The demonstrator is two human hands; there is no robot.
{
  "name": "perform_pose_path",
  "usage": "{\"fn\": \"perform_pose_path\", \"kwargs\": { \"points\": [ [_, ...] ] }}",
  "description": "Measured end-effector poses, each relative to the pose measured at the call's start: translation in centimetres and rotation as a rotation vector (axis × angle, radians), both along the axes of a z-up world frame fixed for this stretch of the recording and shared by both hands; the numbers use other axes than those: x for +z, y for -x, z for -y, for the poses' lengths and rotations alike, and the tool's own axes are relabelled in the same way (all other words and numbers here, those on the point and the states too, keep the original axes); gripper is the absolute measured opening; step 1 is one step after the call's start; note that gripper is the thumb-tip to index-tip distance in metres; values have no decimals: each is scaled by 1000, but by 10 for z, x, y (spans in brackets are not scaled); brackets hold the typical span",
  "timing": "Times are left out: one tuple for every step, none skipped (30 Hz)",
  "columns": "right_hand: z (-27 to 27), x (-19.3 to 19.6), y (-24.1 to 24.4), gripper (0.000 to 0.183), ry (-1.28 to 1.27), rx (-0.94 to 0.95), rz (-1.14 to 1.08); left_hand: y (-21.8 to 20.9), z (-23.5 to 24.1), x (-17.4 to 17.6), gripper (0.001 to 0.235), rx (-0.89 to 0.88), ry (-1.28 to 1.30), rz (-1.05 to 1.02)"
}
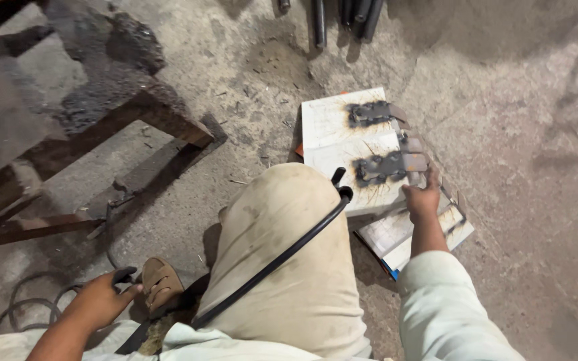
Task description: The person joins two metal pipes together using an arc welder, positioning the pipes by hand and then applying the welding rod to the seam to fuse them.
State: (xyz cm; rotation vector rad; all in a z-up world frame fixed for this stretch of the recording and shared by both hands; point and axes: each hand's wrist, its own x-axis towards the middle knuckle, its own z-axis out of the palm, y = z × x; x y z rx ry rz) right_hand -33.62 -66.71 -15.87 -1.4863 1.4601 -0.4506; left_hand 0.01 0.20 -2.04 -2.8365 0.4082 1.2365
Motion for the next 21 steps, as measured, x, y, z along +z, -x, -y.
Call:
{"fn": "perform_pose_path", "kwargs": {
  "points": [
    [0,8,-6,96,191,50,85,-2,3,-1,55,8,8,9],
    [0,19,-14,96,199,57,94,-4,6,-2,57,4,53,25],
    [3,32,-21,93,200,100,126,-6,9,-2,58,0,102,42],
    [6,47,-29,89,202,142,157,-7,11,0,58,9,113,50],
    [7,62,-40,89,215,153,165,-9,15,1,59,43,163,56],
    [6,83,-54,87,276,229,43,-10,20,3,60,76,213,62],
    [4,113,-70,88,338,308,-80,-11,27,4,61,108,253,62],
    [5,145,-84,88,353,324,-71,-12,34,6,62,140,295,62],
    [5,172,-106,83,463,439,-269,-10,42,9,63,128,352,126],
    [3,198,-121,79,578,547,-467,-10,53,12,64,116,407,193],
    [2,224,-135,84,636,635,-485,-11,62,19,65,131,563,189],
    [3,250,-146,90,697,721,-502,-14,75,26,68,167,388,187],
    [3,275,-154,79,911,820,-686,-13,86,35,60,168,465,236],
    [3,296,-170,77,1054,882,-650,-15,100,44,57,196,758,267],
    [1,317,-175,74,1170,913,-590,-19,110,57,55,148,796,262],
    [-5,332,-182,72,1284,941,-524,-23,118,71,54,203,766,237],
    [-10,346,-189,72,1298,952,-508,-26,128,86,53,249,741,202],
    [-14,361,-196,67,1292,984,-318,-27,135,99,56,273,831,220],
    [-17,372,-202,63,1275,1009,-137,-27,144,112,60,290,923,232],
    [-21,380,-213,63,1285,1017,-129,-30,153,124,67,251,1001,269],
    [-23,387,-225,53,1214,1037,59,-32,160,136,75,208,1078,302]
  ]
}}
